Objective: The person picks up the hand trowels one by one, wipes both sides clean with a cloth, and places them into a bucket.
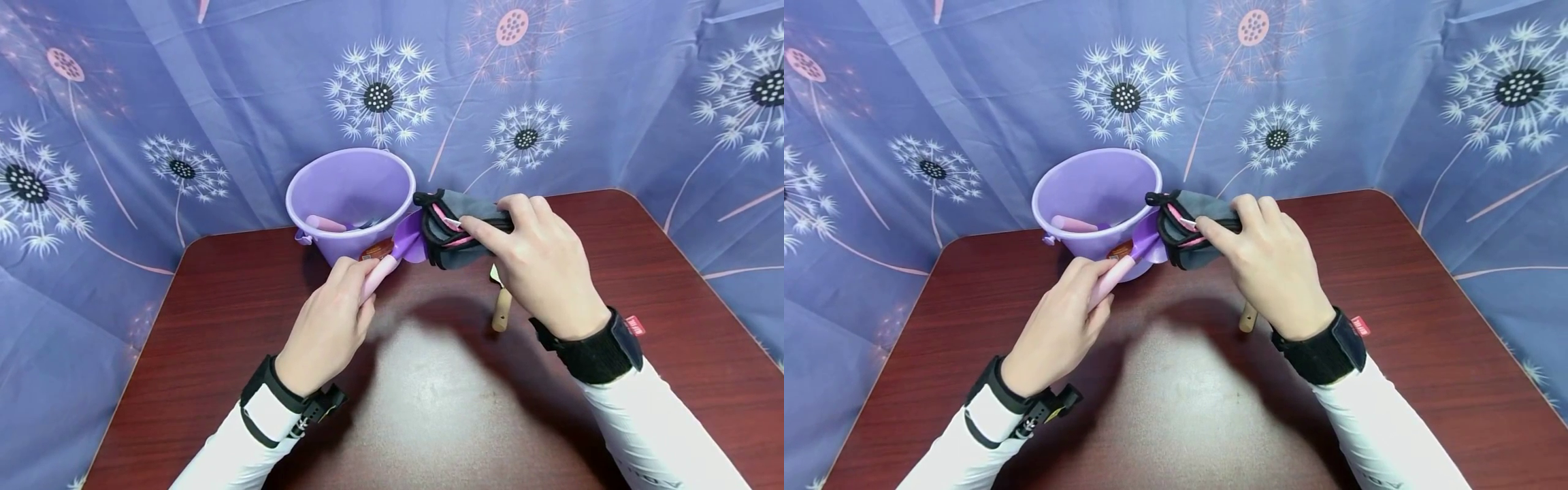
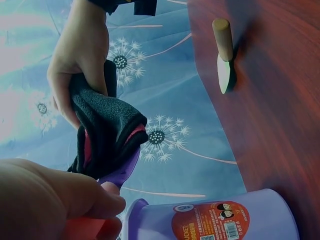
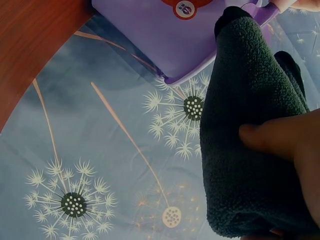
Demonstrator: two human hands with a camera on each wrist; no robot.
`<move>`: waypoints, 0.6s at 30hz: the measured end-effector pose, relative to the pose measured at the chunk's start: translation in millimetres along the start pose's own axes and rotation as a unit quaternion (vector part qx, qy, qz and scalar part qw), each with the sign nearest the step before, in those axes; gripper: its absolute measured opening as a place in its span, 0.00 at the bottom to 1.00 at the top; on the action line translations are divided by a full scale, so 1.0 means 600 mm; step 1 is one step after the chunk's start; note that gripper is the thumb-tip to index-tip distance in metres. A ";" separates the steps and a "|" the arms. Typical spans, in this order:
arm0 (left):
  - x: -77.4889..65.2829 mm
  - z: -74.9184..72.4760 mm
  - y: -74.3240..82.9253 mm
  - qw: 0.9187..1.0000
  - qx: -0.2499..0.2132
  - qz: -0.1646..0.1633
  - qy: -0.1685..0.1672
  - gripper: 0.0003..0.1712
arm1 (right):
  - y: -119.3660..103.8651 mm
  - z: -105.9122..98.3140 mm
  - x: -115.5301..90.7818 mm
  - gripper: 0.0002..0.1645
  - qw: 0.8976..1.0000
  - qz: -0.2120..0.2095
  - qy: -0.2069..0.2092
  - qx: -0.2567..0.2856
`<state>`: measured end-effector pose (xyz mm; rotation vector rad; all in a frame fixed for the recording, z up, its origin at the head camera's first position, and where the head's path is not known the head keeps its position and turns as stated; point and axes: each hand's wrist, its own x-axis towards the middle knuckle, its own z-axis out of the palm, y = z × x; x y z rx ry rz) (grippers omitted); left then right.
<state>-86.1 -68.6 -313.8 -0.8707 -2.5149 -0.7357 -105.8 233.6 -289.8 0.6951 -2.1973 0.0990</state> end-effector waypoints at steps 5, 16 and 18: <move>0.000 -0.002 0.000 1.000 -0.001 -0.001 0.006 0.26 | 0.001 -0.001 0.000 0.34 1.000 0.016 0.005 -0.001; 0.002 -0.002 0.000 1.000 -0.005 -0.008 0.019 0.25 | -0.001 -0.004 -0.003 0.39 0.997 0.072 0.003 0.014; 0.002 -0.001 0.001 1.000 -0.008 -0.015 0.019 0.25 | -0.001 -0.004 -0.004 0.41 0.997 0.078 0.001 0.019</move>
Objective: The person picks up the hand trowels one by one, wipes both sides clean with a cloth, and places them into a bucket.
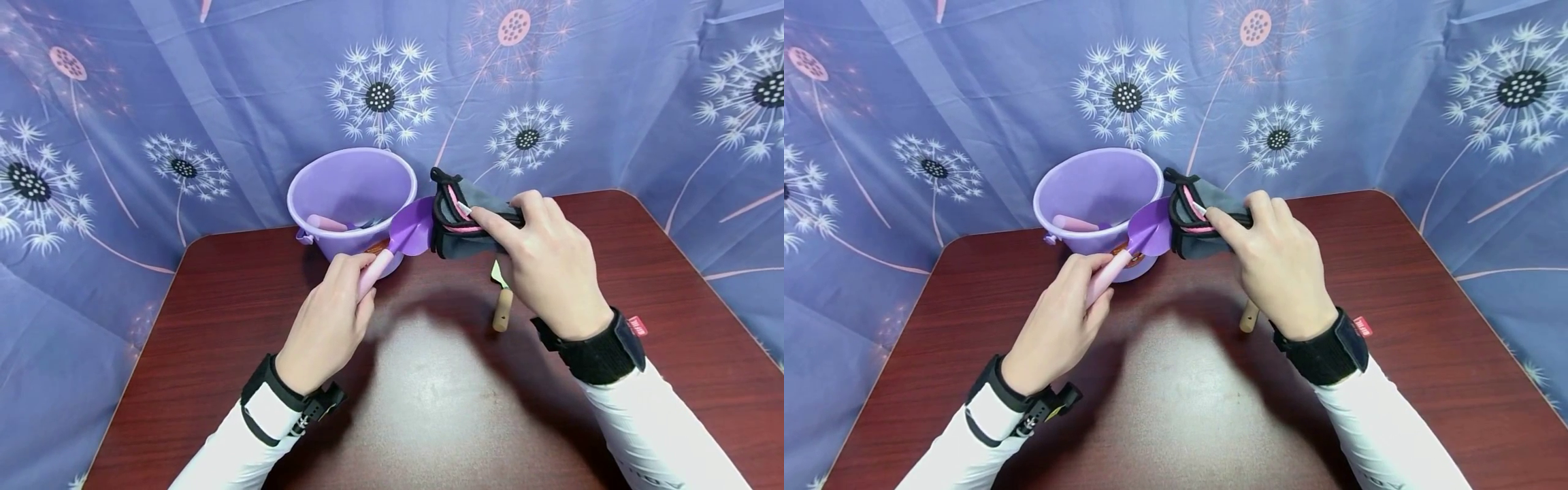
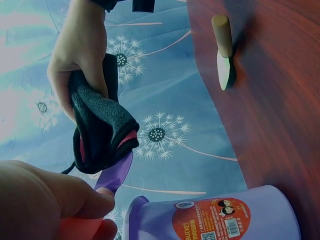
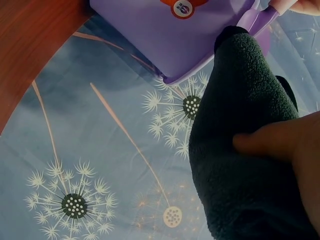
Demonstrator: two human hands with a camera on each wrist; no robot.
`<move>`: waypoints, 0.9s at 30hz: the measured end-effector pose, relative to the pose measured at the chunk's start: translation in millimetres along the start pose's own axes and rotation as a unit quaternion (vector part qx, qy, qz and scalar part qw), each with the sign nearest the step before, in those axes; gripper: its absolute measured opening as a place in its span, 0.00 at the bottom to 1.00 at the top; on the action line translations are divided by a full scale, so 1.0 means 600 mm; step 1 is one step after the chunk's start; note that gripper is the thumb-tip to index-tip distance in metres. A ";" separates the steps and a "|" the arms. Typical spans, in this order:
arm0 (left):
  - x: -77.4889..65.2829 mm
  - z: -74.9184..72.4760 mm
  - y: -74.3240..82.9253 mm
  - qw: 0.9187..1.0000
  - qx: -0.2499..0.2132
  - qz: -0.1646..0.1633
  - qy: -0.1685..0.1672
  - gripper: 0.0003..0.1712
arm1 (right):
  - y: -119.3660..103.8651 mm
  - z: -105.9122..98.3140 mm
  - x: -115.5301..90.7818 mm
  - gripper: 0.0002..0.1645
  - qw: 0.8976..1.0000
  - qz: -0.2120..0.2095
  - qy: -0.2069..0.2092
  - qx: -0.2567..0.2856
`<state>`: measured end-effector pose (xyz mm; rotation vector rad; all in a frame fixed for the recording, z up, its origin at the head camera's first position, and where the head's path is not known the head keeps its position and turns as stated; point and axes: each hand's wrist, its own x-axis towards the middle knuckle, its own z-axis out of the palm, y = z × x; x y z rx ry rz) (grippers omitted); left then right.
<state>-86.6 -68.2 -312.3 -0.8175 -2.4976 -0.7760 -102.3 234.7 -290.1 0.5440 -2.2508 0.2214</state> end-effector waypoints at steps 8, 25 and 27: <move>0.001 0.001 0.000 1.000 -0.015 -0.023 0.003 0.25 | -0.008 0.000 -0.002 0.41 0.999 -0.015 -0.040 0.020; 0.002 0.005 -0.004 0.999 -0.004 -0.022 0.026 0.24 | -0.027 0.002 -0.003 0.38 0.994 -0.059 -0.084 0.038; 0.002 0.004 -0.004 0.999 -0.003 -0.023 0.028 0.23 | -0.029 0.002 -0.003 0.37 0.993 -0.071 -0.087 0.041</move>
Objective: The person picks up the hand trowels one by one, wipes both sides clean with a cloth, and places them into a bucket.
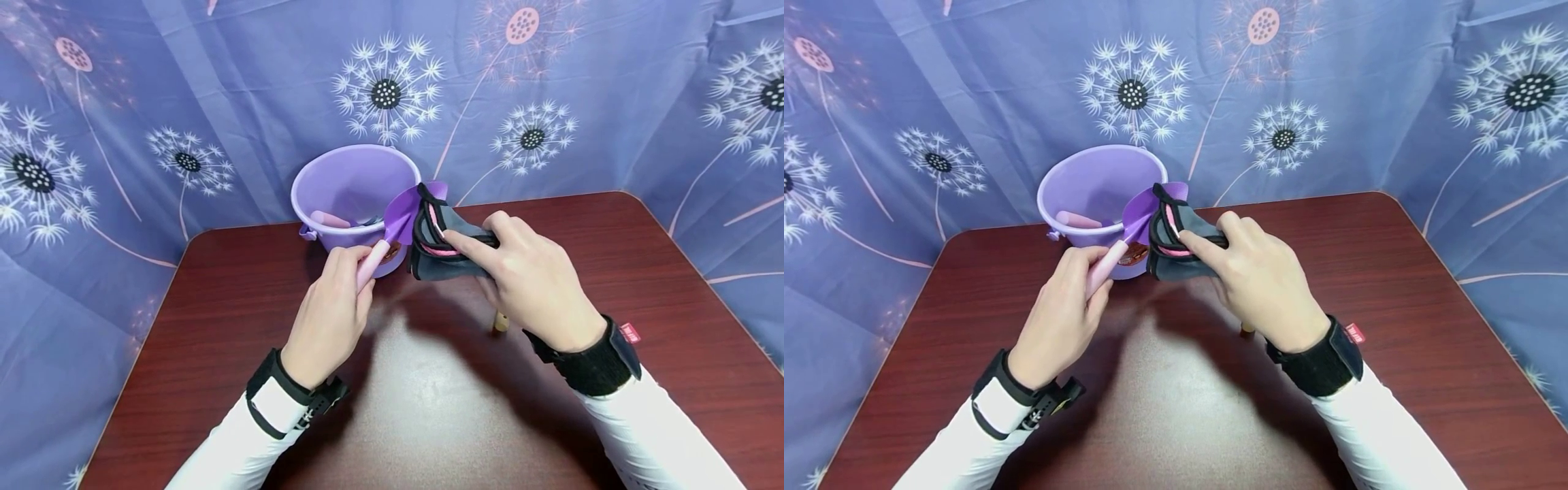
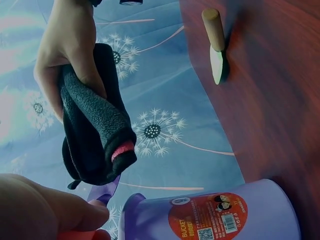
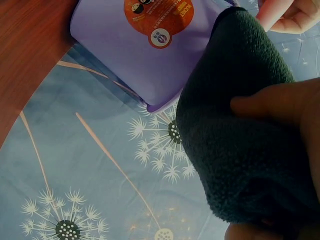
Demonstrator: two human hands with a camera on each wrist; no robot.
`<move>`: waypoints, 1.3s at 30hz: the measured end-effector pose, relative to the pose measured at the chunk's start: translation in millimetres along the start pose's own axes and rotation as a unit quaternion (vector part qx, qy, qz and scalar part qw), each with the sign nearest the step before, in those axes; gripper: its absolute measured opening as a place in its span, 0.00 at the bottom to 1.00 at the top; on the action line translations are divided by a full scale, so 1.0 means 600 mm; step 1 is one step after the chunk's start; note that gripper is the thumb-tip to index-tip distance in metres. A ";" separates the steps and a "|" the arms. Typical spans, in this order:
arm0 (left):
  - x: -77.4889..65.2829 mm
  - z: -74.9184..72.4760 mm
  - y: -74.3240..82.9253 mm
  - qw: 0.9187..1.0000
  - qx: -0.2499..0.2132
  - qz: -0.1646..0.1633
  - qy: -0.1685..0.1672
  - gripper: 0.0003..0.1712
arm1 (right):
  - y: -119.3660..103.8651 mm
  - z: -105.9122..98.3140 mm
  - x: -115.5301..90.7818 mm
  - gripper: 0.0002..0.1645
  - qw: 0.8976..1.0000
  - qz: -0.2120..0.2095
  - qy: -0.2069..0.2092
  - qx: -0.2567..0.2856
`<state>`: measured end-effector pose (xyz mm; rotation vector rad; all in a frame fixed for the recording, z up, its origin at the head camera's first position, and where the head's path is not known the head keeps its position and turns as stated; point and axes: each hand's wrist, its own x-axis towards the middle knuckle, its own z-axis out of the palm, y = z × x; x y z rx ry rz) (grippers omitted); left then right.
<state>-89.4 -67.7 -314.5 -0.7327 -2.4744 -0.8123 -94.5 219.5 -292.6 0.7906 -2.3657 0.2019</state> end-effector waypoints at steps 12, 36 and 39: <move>0.005 -0.007 -0.001 1.000 -0.013 -0.007 0.025 0.22 | -0.003 -0.008 0.003 0.33 0.996 -0.059 -0.039 0.056; 0.018 -0.056 -0.020 0.937 -0.303 -0.148 -0.096 0.14 | -0.012 -0.042 0.023 0.23 0.976 -0.177 0.111 0.065; 0.019 -0.058 -0.018 0.918 -0.345 -0.151 -0.122 0.11 | -0.012 -0.040 0.024 0.21 0.974 -0.171 0.131 0.071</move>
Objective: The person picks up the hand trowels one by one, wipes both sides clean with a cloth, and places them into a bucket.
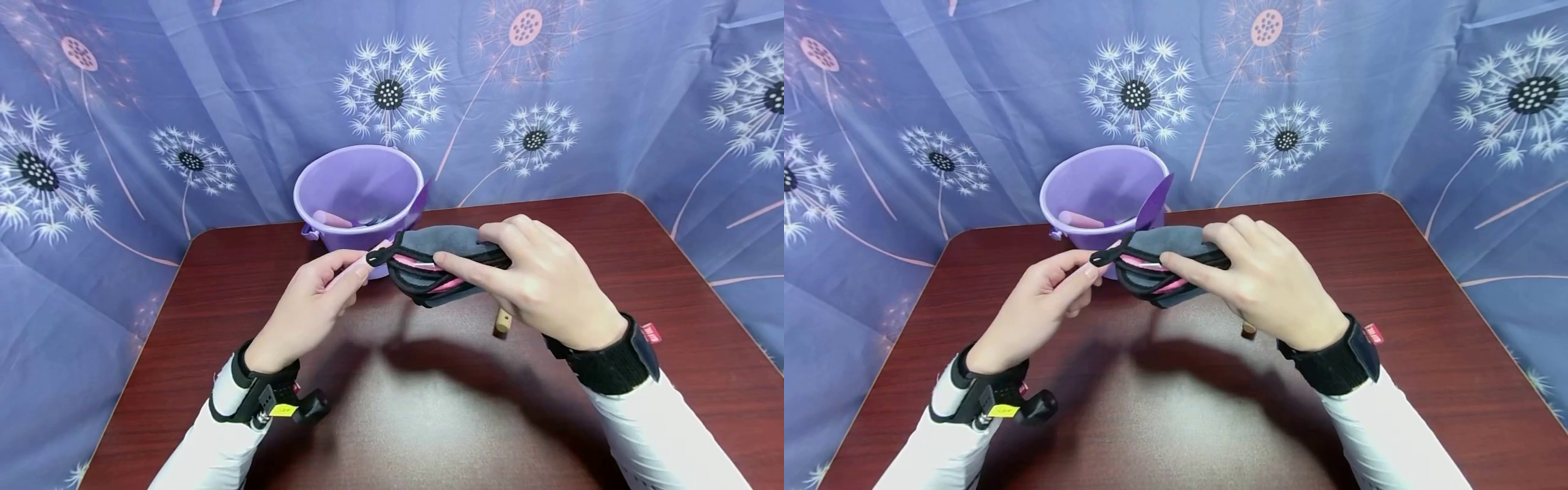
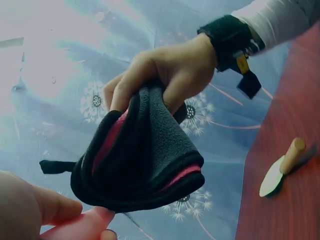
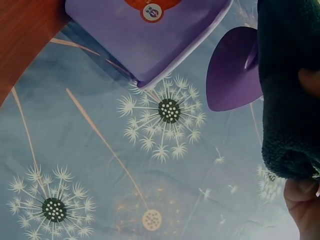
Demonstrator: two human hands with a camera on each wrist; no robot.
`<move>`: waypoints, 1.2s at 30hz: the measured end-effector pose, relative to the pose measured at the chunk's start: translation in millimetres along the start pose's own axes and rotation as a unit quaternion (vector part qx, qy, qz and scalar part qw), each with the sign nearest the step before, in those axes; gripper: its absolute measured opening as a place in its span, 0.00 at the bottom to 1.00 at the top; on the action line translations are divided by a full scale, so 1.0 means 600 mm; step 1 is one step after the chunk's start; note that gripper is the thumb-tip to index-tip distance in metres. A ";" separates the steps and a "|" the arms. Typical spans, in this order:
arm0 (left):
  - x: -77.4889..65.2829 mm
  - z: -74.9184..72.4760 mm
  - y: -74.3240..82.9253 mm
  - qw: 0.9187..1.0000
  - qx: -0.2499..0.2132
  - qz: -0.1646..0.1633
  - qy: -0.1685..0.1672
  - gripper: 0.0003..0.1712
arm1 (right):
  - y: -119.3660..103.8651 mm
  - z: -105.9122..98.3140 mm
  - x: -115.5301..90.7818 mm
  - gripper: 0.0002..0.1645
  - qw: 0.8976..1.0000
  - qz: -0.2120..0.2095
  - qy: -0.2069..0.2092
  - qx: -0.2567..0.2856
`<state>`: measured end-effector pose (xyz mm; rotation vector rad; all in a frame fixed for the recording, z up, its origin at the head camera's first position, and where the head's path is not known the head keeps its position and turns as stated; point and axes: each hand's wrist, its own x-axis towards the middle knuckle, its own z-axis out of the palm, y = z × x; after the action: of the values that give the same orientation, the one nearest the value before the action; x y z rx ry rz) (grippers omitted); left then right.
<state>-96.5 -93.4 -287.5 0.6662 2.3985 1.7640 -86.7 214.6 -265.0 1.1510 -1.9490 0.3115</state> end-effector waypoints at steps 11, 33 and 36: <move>0.004 0.000 0.006 0.998 0.008 -0.027 -0.058 0.15 | 0.011 0.010 -0.010 0.24 0.997 0.048 0.052 0.006; 0.001 -0.004 0.001 0.996 0.061 0.008 -0.061 0.14 | 0.034 0.003 -0.038 0.35 0.975 0.213 0.010 -0.058; 0.002 -0.003 0.000 0.997 0.046 0.008 -0.066 0.15 | 0.034 0.003 -0.040 0.35 0.972 0.228 0.016 -0.062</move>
<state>-98.0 -94.2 -286.6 0.7887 2.4025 1.5706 -98.9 239.4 -280.4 0.6051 -2.1567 0.4385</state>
